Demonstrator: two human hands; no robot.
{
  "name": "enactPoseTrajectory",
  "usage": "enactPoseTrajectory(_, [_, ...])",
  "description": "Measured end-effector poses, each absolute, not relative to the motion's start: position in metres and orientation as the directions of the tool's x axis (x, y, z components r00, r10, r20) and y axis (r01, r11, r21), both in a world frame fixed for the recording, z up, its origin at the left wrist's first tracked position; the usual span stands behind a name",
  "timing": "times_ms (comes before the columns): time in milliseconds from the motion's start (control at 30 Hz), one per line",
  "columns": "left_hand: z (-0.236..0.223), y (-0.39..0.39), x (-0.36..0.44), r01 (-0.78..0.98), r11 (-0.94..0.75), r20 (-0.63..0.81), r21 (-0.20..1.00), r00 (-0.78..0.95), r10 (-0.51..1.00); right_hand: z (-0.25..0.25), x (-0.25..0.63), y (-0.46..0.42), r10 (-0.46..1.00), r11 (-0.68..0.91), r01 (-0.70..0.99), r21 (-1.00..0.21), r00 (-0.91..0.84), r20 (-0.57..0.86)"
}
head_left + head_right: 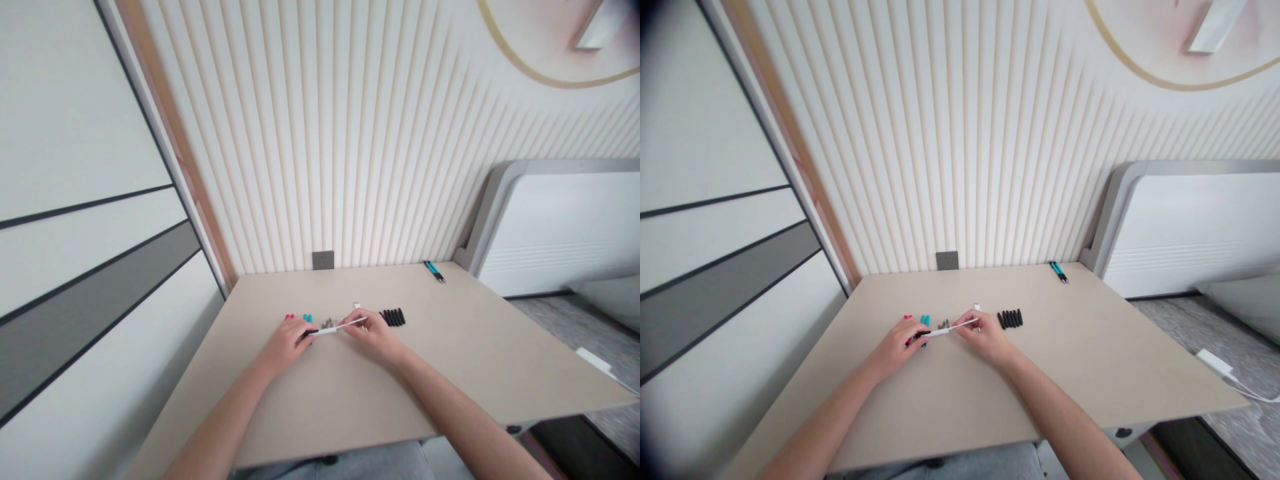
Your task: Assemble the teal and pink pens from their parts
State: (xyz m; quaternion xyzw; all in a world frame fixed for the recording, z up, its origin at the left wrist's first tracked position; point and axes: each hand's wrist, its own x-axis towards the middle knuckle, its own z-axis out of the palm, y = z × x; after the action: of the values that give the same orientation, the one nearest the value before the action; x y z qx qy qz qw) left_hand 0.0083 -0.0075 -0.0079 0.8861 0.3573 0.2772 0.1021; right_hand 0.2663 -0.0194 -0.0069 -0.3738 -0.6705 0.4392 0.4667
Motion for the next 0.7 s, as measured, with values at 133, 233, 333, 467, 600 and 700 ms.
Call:
enactPoseTrajectory(133, [-0.0061, -0.008, 0.0088, 0.584, -0.721, 0.431, 0.372, 0.579, 0.692, -0.0122, 0.2656, -0.0188, 0.885, 0.37, 0.227, -0.901, -0.381, 0.268])
enactPoseTrajectory(233, [-0.0054, -0.0064, 0.0082, 0.609, -0.699, 0.447, 0.376, 0.541, 0.712, -0.0142, 0.2687, -0.0157, 0.903, 0.363, 0.293, -0.885, -0.347, 0.255])
enactPoseTrajectory(333, [-0.0058, -0.0046, 0.0071, 0.633, -0.673, 0.462, 0.383, 0.5, 0.733, -0.0139, 0.2719, -0.0138, 0.916, 0.367, 0.361, -0.857, -0.299, 0.267])
enactPoseTrajectory(467, [-0.0081, -0.004, 0.0067, 0.62, -0.69, 0.461, 0.372, 0.522, 0.718, -0.0114, 0.2729, -0.0165, 0.898, 0.418, 0.437, -0.796, -0.333, 0.289])
enactPoseTrajectory(600, [-0.0092, -0.0041, 0.0056, 0.582, -0.738, 0.478, 0.34, 0.569, 0.669, -0.0095, 0.2738, -0.0203, 0.815, 0.566, 0.455, -0.688, -0.435, 0.382])
enactPoseTrajectory(700, [-0.0077, -0.0043, 0.0039, 0.536, -0.779, 0.509, 0.325, 0.596, 0.622, -0.0092, 0.2748, -0.0222, 0.744, 0.66, 0.463, -0.592, -0.516, 0.426])
